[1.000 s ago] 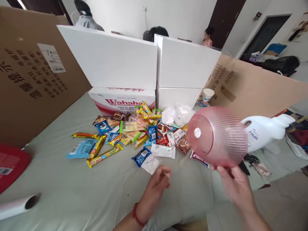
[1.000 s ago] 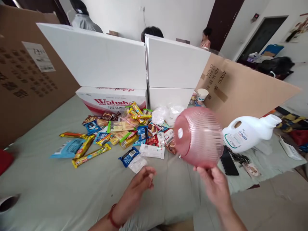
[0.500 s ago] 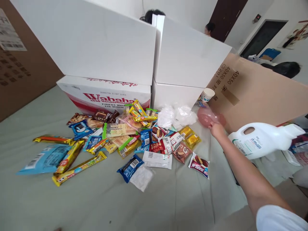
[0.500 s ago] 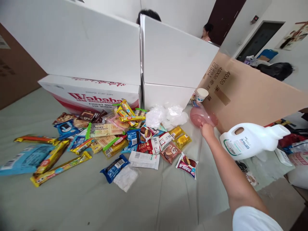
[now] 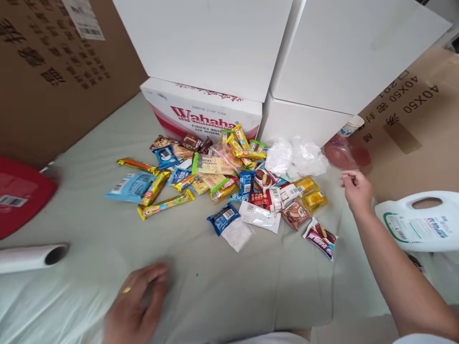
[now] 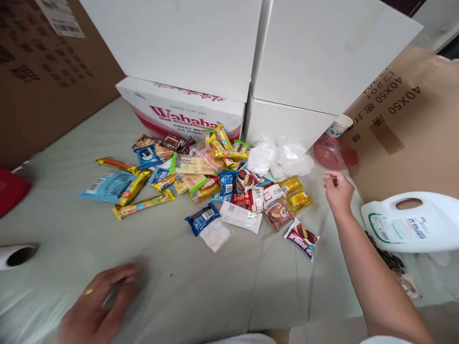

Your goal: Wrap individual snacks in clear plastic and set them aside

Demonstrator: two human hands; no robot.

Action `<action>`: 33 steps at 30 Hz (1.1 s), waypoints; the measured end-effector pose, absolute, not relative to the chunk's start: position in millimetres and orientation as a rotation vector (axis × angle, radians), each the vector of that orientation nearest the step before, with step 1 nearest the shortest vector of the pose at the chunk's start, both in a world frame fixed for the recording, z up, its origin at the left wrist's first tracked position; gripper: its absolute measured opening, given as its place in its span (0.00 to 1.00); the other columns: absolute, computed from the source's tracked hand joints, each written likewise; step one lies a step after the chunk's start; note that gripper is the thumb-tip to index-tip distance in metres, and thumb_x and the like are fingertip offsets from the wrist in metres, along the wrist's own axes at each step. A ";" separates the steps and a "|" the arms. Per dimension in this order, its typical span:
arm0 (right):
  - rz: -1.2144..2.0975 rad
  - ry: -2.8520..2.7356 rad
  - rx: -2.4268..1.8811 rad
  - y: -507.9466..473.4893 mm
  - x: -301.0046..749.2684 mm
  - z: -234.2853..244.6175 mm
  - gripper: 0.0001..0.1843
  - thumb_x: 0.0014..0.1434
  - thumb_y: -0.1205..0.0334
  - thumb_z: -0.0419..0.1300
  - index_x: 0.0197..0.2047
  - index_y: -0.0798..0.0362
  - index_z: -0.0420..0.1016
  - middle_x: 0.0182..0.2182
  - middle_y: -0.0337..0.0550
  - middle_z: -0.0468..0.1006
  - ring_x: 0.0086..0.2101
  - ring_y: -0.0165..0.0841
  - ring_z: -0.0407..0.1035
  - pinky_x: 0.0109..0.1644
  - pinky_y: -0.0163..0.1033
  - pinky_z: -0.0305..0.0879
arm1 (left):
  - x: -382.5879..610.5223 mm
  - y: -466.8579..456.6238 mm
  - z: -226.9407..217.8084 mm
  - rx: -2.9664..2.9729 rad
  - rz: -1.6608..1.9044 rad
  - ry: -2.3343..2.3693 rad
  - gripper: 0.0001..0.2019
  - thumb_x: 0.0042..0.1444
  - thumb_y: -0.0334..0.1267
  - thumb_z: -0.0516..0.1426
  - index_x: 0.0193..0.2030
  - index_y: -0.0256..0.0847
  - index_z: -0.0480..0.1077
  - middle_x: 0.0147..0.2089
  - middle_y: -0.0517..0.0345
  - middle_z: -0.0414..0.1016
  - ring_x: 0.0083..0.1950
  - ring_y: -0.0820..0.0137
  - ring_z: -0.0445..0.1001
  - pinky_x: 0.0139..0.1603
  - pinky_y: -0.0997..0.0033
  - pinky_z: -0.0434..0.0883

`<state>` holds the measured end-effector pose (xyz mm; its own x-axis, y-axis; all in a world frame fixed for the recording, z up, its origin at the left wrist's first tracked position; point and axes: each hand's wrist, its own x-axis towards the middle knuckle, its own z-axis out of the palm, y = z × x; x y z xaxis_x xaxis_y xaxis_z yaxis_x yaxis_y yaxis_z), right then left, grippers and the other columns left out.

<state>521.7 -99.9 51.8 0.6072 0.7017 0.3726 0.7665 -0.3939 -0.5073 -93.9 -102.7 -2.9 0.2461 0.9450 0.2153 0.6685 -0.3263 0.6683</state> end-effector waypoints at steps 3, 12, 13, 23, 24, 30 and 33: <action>0.091 -1.193 -2.057 -148.8 450.9 56.8 0.17 0.66 0.52 0.56 0.49 0.54 0.78 0.31 0.43 0.79 0.26 0.31 0.69 0.33 0.37 0.66 | -45.1 -93.3 6.1 2.181 0.971 1.202 0.06 0.61 0.37 0.56 0.43 0.46 0.74 0.41 0.53 0.80 0.42 0.61 0.78 0.43 0.63 0.75; 0.423 -1.692 -1.773 -151.3 293.9 43.1 0.14 0.67 0.55 0.57 0.50 0.47 0.81 0.47 0.49 0.81 0.47 0.42 0.75 0.52 0.48 0.70 | 53.7 -92.0 -5.6 2.372 0.539 1.123 0.13 0.60 0.32 0.58 0.51 0.42 0.75 0.58 0.42 0.77 0.60 0.50 0.72 0.56 0.48 0.69; 0.473 -1.731 -1.728 -146.0 282.0 40.4 0.14 0.67 0.56 0.57 0.49 0.47 0.81 0.47 0.50 0.81 0.47 0.43 0.74 0.52 0.48 0.70 | 50.9 -92.8 -7.1 2.322 0.583 1.101 0.11 0.61 0.30 0.56 0.48 0.42 0.76 0.55 0.43 0.79 0.58 0.52 0.74 0.55 0.49 0.70; 1.439 -0.562 -1.299 -163.5 193.0 22.6 0.27 0.53 0.36 0.69 0.42 0.51 0.79 0.34 0.43 0.77 0.25 0.28 0.64 0.21 0.32 0.60 | 19.7 -117.0 9.3 1.629 1.090 0.983 0.08 0.55 0.28 0.57 0.38 0.46 0.73 0.52 0.51 0.79 0.55 0.59 0.76 0.59 0.57 0.70; 1.492 -0.518 -1.239 -164.9 189.0 22.9 0.26 0.50 0.38 0.72 0.39 0.52 0.79 0.30 0.40 0.76 0.25 0.28 0.64 0.23 0.32 0.62 | 21.4 -119.2 10.1 1.620 1.064 0.959 0.07 0.55 0.28 0.58 0.37 0.46 0.72 0.54 0.50 0.78 0.57 0.58 0.75 0.60 0.56 0.70; 1.345 -0.525 -1.242 -164.3 187.6 28.3 0.22 0.46 0.46 0.77 0.32 0.52 0.77 0.20 0.33 0.69 0.22 0.25 0.59 0.24 0.31 0.59 | 32.6 -127.9 9.4 1.481 0.965 0.824 0.17 0.54 0.38 0.66 0.50 0.44 0.72 0.61 0.45 0.72 0.63 0.55 0.70 0.64 0.53 0.66; 1.349 -0.669 -1.293 -164.2 191.9 30.3 0.20 0.49 0.44 0.74 0.34 0.52 0.80 0.21 0.34 0.70 0.23 0.27 0.59 0.25 0.33 0.59 | 34.9 -126.0 6.5 1.320 0.986 0.912 0.08 0.56 0.40 0.66 0.42 0.45 0.77 0.51 0.50 0.77 0.55 0.59 0.73 0.60 0.61 0.67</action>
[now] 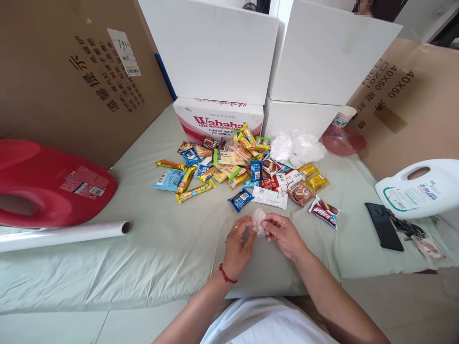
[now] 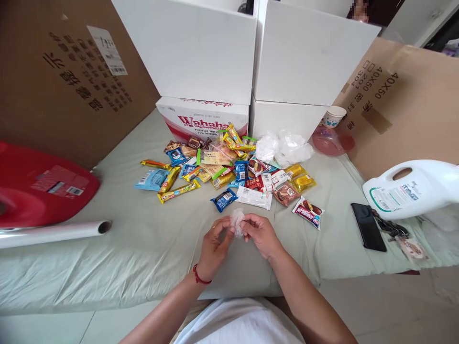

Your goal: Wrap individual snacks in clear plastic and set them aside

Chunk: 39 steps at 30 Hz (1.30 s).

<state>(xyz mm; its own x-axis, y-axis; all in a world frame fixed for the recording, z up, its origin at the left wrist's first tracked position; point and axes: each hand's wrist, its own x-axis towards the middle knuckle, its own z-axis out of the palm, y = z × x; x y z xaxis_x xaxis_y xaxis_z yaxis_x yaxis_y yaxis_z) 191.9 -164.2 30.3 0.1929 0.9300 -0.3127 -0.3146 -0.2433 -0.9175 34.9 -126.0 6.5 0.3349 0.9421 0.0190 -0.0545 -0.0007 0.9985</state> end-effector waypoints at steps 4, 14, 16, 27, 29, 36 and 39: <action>1.336 -0.755 -1.342 -164.9 203.5 30.3 0.20 0.50 0.44 0.73 0.35 0.52 0.81 0.24 0.36 0.72 0.25 0.27 0.60 0.28 0.34 0.59 | 31.9 -115.7 3.1 0.942 0.966 0.861 0.10 0.56 0.46 0.67 0.36 0.41 0.78 0.35 0.58 0.76 0.39 0.69 0.72 0.42 0.74 0.69; 1.290 -0.586 -1.365 -174.0 230.7 31.7 0.22 0.46 0.45 0.76 0.36 0.53 0.81 0.26 0.35 0.68 0.24 0.25 0.56 0.27 0.32 0.54 | 22.1 -83.7 13.5 0.209 0.998 0.747 0.15 0.50 0.34 0.70 0.33 0.40 0.66 0.33 0.63 0.74 0.34 0.73 0.76 0.39 0.69 0.77; 1.268 -0.591 -1.375 -177.2 232.0 29.0 0.22 0.49 0.45 0.75 0.37 0.53 0.81 0.27 0.36 0.68 0.25 0.26 0.57 0.26 0.33 0.55 | 21.0 -80.6 13.2 0.154 0.997 0.746 0.15 0.50 0.32 0.69 0.34 0.40 0.65 0.32 0.64 0.74 0.32 0.73 0.76 0.37 0.70 0.77; 0.275 -1.730 -1.434 -195.7 201.6 60.5 0.17 0.63 0.58 0.67 0.55 0.45 0.76 0.47 0.47 0.75 0.46 0.41 0.70 0.51 0.48 0.70 | 25.0 -99.8 32.9 0.623 0.936 0.941 0.24 0.43 0.54 0.72 0.33 0.41 0.67 0.30 0.65 0.73 0.32 0.74 0.73 0.34 0.74 0.73; 0.270 -1.808 -1.489 -185.8 190.5 52.7 0.16 0.64 0.58 0.65 0.55 0.47 0.76 0.47 0.49 0.76 0.48 0.43 0.69 0.52 0.48 0.69 | 27.6 -104.1 35.7 0.649 0.907 0.918 0.23 0.44 0.54 0.71 0.33 0.41 0.68 0.30 0.65 0.72 0.31 0.74 0.72 0.35 0.74 0.74; 0.715 -1.462 -1.536 -170.1 177.6 22.2 0.06 0.66 0.58 0.61 0.39 0.50 0.77 0.32 0.40 0.75 0.28 0.31 0.67 0.32 0.36 0.64 | 19.3 -105.7 28.1 0.434 0.897 0.835 0.24 0.40 0.49 0.74 0.32 0.40 0.66 0.33 0.61 0.76 0.35 0.73 0.77 0.40 0.71 0.76; 0.835 -1.324 -1.525 -172.7 175.4 20.2 0.09 0.64 0.55 0.63 0.36 0.50 0.76 0.29 0.38 0.74 0.26 0.29 0.65 0.30 0.35 0.61 | 13.0 -108.1 26.8 0.377 0.932 0.832 0.23 0.41 0.50 0.74 0.34 0.40 0.69 0.35 0.61 0.76 0.38 0.71 0.77 0.43 0.69 0.77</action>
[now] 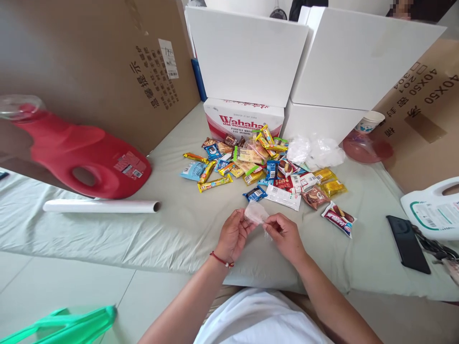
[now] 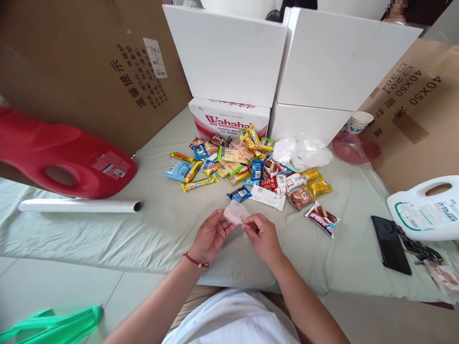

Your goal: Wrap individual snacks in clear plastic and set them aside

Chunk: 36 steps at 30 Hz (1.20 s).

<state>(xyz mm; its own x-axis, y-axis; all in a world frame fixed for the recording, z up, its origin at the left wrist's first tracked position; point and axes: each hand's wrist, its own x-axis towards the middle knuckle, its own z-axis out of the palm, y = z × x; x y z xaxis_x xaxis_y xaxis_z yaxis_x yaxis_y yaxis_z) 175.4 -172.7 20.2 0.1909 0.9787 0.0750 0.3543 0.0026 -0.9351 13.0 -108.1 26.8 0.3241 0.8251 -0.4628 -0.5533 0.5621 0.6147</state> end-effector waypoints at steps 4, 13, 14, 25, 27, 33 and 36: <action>0.904 -1.167 -1.533 -172.7 172.6 20.9 0.12 0.63 0.51 0.63 0.35 0.50 0.75 0.25 0.36 0.72 0.24 0.29 0.62 0.28 0.34 0.58 | 12.1 -117.3 31.5 0.490 0.856 0.872 0.23 0.40 0.48 0.75 0.38 0.38 0.75 0.40 0.58 0.77 0.40 0.72 0.76 0.38 0.74 0.74; 1.104 -1.063 -1.408 -173.6 170.5 23.3 0.18 0.61 0.44 0.64 0.33 0.51 0.72 0.25 0.35 0.69 0.25 0.29 0.60 0.28 0.34 0.58 | 17.6 -120.1 20.6 0.704 0.845 0.937 0.19 0.41 0.48 0.73 0.32 0.37 0.76 0.29 0.61 0.72 0.30 0.76 0.66 0.34 0.74 0.64; 1.082 -1.045 -1.404 -173.8 170.8 23.9 0.18 0.62 0.44 0.63 0.34 0.50 0.72 0.26 0.36 0.70 0.26 0.29 0.61 0.29 0.34 0.60 | 17.4 -120.3 19.3 0.778 0.850 0.948 0.18 0.44 0.49 0.72 0.32 0.38 0.76 0.29 0.61 0.72 0.31 0.75 0.66 0.34 0.74 0.63; 1.055 -1.074 -1.413 -161.2 171.0 29.4 0.16 0.63 0.45 0.62 0.36 0.51 0.75 0.30 0.38 0.73 0.30 0.31 0.66 0.35 0.35 0.64 | 16.8 -122.1 22.5 1.178 0.853 0.958 0.13 0.55 0.49 0.64 0.33 0.40 0.75 0.32 0.59 0.73 0.34 0.70 0.67 0.39 0.70 0.65; 1.067 -0.992 -1.414 -160.4 174.9 27.7 0.18 0.61 0.44 0.64 0.35 0.51 0.73 0.29 0.37 0.72 0.29 0.30 0.64 0.33 0.34 0.63 | 14.4 -119.3 24.5 1.059 0.862 0.943 0.13 0.53 0.48 0.65 0.31 0.39 0.74 0.30 0.60 0.72 0.33 0.72 0.66 0.38 0.71 0.64; 0.960 -0.915 -1.457 -161.5 184.6 27.5 0.19 0.63 0.40 0.60 0.35 0.49 0.69 0.25 0.34 0.66 0.25 0.30 0.60 0.27 0.35 0.62 | 12.8 -112.3 35.9 0.710 0.898 0.955 0.15 0.45 0.47 0.68 0.30 0.42 0.69 0.31 0.63 0.69 0.33 0.73 0.66 0.35 0.75 0.66; 0.925 -0.876 -1.465 -163.2 189.5 27.6 0.20 0.63 0.40 0.60 0.35 0.49 0.70 0.22 0.33 0.65 0.22 0.29 0.59 0.24 0.34 0.60 | 13.8 -110.8 35.4 0.663 0.943 1.024 0.18 0.44 0.49 0.68 0.32 0.43 0.66 0.29 0.66 0.65 0.30 0.75 0.63 0.30 0.77 0.64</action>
<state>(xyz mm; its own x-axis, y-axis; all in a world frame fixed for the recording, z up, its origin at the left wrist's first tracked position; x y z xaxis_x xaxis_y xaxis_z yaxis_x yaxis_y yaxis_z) 189.5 -163.2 27.6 0.4137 0.9078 -0.0689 0.0196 -0.0846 -0.9962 13.8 -110.8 35.4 0.2086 0.8887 -0.4083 -0.3341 0.4571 0.8243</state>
